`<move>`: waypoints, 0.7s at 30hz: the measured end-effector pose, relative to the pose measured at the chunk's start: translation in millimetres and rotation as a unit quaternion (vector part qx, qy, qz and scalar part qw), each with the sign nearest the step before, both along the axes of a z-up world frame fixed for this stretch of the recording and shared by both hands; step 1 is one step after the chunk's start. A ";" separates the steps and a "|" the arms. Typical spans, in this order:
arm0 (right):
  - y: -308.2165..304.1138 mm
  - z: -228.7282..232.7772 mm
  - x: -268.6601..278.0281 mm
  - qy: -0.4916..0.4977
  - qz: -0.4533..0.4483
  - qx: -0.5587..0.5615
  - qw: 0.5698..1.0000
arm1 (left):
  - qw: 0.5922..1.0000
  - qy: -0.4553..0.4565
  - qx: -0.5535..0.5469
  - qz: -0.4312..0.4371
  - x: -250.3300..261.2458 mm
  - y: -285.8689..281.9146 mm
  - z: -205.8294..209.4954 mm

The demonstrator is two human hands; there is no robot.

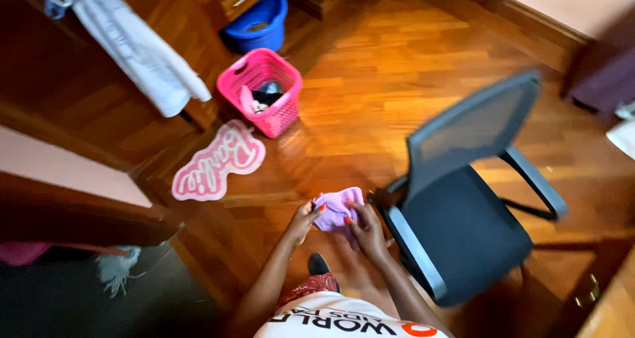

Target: The person unpacks a tote bag on a wooden desk, places a notebook inside, and then opens a drawer to store a ziplock bag and a pink pouch. They wipe the desk surface with a purple cloth, move the desk, and then wash the cloth in a bathroom sink before returning to the bedroom.

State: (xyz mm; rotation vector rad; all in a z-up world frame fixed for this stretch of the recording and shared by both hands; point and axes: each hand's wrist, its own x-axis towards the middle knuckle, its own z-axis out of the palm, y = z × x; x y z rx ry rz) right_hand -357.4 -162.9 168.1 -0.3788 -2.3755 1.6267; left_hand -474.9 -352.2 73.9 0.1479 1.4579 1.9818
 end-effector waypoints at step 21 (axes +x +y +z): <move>67.2 -62.9 -476.8 -0.121 0.244 -0.105 0.956 | 0.946 0.131 -0.069 0.287 -369.5 -20.7 59.6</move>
